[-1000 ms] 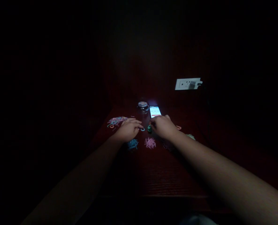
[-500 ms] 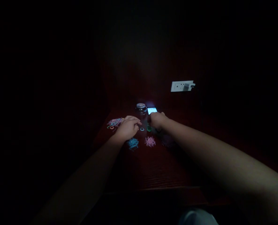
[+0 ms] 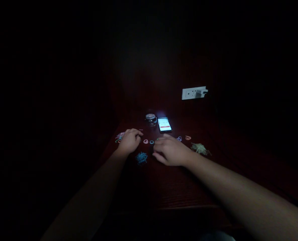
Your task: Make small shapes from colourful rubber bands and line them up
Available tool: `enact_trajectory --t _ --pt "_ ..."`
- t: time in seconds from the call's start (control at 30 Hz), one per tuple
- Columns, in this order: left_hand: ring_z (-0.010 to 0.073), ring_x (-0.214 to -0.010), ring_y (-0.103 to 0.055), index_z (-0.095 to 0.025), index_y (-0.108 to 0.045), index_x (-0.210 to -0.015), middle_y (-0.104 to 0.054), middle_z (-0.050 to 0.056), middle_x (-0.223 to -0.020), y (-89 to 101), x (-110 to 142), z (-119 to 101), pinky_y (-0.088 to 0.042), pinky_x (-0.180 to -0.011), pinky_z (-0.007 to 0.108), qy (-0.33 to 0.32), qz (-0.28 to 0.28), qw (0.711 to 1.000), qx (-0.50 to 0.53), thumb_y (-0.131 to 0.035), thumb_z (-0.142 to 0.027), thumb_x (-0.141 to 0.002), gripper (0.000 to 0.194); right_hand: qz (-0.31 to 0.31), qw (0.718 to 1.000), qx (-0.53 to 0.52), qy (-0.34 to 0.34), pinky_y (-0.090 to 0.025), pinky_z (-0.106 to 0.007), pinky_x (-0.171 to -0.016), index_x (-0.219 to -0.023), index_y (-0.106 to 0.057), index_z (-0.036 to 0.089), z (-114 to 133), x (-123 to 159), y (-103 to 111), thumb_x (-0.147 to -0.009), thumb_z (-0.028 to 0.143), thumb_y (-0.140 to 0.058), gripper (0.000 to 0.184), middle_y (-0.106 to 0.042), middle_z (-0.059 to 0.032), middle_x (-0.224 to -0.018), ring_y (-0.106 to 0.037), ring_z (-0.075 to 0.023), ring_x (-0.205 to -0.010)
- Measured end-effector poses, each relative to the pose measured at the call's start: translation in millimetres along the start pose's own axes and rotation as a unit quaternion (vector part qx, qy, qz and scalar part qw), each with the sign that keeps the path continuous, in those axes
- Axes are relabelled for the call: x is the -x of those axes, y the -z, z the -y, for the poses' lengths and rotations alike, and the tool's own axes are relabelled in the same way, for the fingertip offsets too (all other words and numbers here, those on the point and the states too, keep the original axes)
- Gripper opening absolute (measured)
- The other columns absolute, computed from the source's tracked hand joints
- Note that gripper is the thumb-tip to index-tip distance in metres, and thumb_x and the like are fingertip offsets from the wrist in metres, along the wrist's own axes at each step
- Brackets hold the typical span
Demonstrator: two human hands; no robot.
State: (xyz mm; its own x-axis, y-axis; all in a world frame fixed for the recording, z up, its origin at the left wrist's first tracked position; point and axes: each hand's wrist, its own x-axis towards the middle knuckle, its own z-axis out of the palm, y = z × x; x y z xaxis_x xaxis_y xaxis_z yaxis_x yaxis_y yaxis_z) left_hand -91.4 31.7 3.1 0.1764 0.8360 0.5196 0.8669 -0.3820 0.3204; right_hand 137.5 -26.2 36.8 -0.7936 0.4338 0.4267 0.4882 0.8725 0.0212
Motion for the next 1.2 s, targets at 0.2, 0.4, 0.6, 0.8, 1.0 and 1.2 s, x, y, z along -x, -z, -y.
enact_trajectory --t 0.2,0.4,0.6,0.8,1.0,1.2 --pt "0.0205 -0.100 -0.058 -0.023 -0.069 -0.094 -0.067 0.004 -0.106 3.9 4.0 22.9 -0.042 -0.098 0.035 0.057 -0.034 0.998 0.001 -0.045 -0.007 -0.079 0.032 -0.226 0.962 -0.023 -0.151 -0.036 -0.029 -0.059 -0.062 -0.045 0.021 -32.1 29.7 -10.6 -0.092 0.028 -0.047 0.030 -0.046 0.0009 -0.056 -0.045 -0.0142 -0.054" --pt "0.0168 -0.093 -0.060 -0.019 -0.061 -0.088 -0.063 0.006 -0.098 10.7 8.1 55.8 -0.047 -0.088 0.028 0.209 -0.170 0.963 0.019 -0.040 -0.005 -0.081 0.026 -0.330 0.891 -0.127 -0.285 -0.041 -0.027 -0.051 -0.100 -0.052 0.021 -56.8 38.3 -11.2 -0.087 0.030 -0.053 0.016 -0.059 -0.0032 -0.076 -0.054 -0.0152 -0.059" --pt "0.0133 -0.085 -0.064 -0.018 -0.057 -0.105 -0.064 0.007 -0.106 9.6 20.8 70.5 -0.048 -0.081 0.026 0.309 -0.194 0.931 0.008 -0.036 -0.011 -0.088 0.027 -0.348 0.883 -0.145 -0.279 -0.039 -0.025 -0.048 -0.092 -0.054 0.021 -65.5 39.9 -12.5 -0.085 0.032 -0.056 0.013 -0.051 0.0016 -0.062 -0.049 -0.0129 -0.051" --pt "0.0185 -0.095 -0.063 -0.018 -0.060 -0.093 -0.067 0.009 -0.100 14.8 40.0 66.4 -0.047 -0.085 0.028 0.332 -0.143 0.932 -0.024 -0.047 -0.018 -0.086 0.015 -0.351 0.878 -0.154 -0.285 -0.037 -0.024 -0.047 -0.088 -0.054 0.022 -65.7 39.4 -14.2 -0.084 0.030 -0.055 0.010 -0.053 0.0021 -0.062 -0.046 -0.0114 -0.047" --pt "0.0227 -0.085 -0.066 -0.020 -0.063 -0.081 -0.070 0.009 -0.089 22.3 53.9 49.4 -0.048 -0.075 0.031 0.301 -0.040 0.949 -0.086 -0.062 -0.038 -0.078 0.018 -0.334 0.889 -0.171 -0.262 -0.035 -0.025 -0.049 -0.087 -0.053 0.022 -60.1 36.3 -12.9 -0.084 0.029 -0.054 0.008 -0.046 0.0046 -0.057 -0.045 -0.0118 -0.048" --pt "0.0254 -0.089 -0.068 -0.020 -0.069 -0.084 -0.072 0.013 -0.089 22.0 48.7 41.8 -0.049 -0.078 0.032 0.299 -0.017 0.945 -0.132 -0.052 -0.034 -0.085 0.022 -0.348 0.879 -0.171 -0.278 -0.034 -0.024 -0.049 -0.082 -0.054 0.022 -61.3 38.1 -11.0 -0.083 0.028 -0.053 0.007 -0.045 0.0044 -0.056 -0.044 -0.0118 -0.048"
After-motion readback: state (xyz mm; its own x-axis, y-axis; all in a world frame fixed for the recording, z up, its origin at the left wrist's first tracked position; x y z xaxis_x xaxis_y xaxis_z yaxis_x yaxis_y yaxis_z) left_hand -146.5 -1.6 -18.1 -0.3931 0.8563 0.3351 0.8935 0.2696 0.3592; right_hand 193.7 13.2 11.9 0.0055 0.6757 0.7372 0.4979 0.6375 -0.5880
